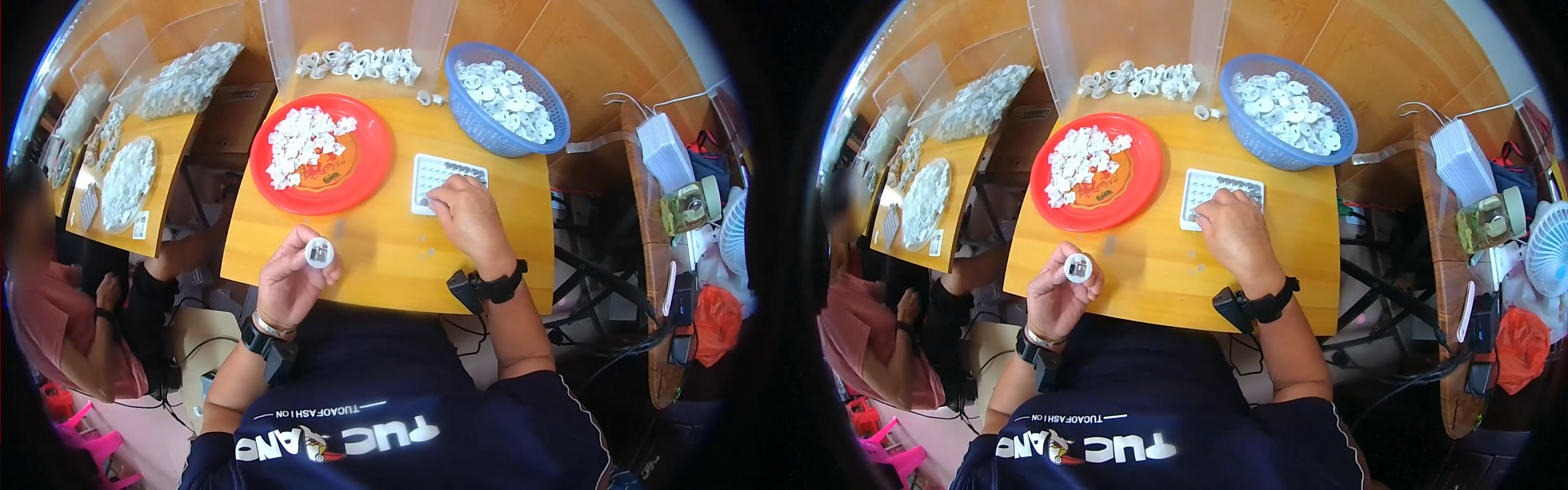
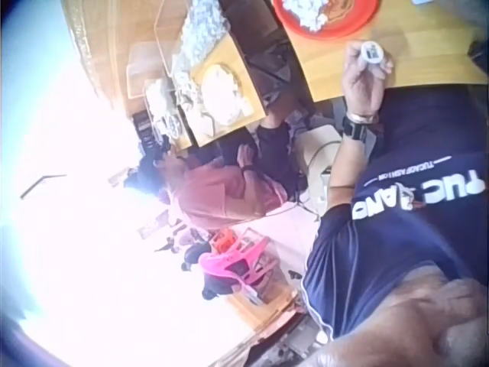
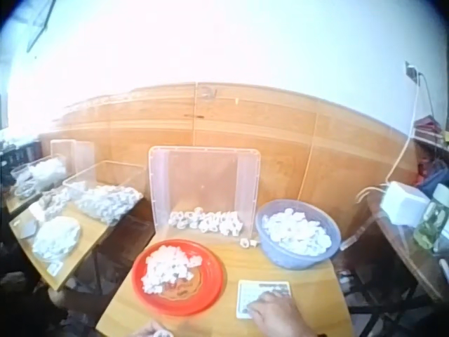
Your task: The person is manually assembling small white plastic components by inserting one part into another and sorting them into containers.
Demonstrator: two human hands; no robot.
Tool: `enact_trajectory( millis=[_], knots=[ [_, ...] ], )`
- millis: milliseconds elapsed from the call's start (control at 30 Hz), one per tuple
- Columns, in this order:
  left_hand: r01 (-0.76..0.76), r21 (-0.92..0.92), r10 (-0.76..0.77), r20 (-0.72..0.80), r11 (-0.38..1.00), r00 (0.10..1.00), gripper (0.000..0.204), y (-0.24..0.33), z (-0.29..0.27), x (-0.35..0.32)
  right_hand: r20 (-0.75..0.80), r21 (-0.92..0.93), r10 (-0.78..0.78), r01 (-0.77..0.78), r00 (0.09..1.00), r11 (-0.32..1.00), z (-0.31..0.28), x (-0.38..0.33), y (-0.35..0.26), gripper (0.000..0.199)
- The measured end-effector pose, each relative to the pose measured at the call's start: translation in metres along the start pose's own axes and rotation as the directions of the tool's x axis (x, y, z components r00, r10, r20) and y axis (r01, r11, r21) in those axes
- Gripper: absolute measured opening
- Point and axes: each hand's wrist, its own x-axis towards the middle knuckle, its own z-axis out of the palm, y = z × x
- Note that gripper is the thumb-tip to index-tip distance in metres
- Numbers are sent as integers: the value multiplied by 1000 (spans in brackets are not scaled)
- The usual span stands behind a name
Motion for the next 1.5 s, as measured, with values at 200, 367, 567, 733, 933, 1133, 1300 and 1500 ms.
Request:
enact_trajectory(
  millis=[200, 367, 567, 733, 933, 1133, 1300, 1500],
  knots=[
    [3, -20, -2, 35, 1000, 999, 22, 1, -5, -1, 41, 33, 73, -74, 996, 997, 2, 1, 0, 8],
    [11, -25, -10, 49, 1000, 999, 21, 2, -4, -1, 25, 2, 29, -29, 999, 1000, 4, 2, 0, 7],
    [12, -27, -10, 56, 1000, 998, 23, 3, -6, -3, -17, -111, -20, 17, 1000, 994, 12, 2, 2, 7],
    [7, -21, -5, 62, 1000, 998, 22, 3, -6, -2, 15, -88, -43, 45, 999, 995, 5, 1, -3, 10],
    [13, -16, -12, 70, 1000, 997, 21, 1, -4, -1, 1, -138, -18, 18, 1000, 990, 13, 4, -1, 8],
    [24, -20, -23, 66, 1000, 998, 22, -1, -6, -2, -55, 111, 110, -104, 992, 988, 13, 2, -8, 12],
    [27, -10, -27, 19, 1000, 999, 24, -3, -1, -2, 275, 785, 180, -328, 945, 526, 16, -3, -29, 12],
    [53, 2, -53, 19, 999, 998, 25, -2, -3, -3, 415, 895, 60, -419, 908, 156, 30, -6, -68, 12]
  ],
)
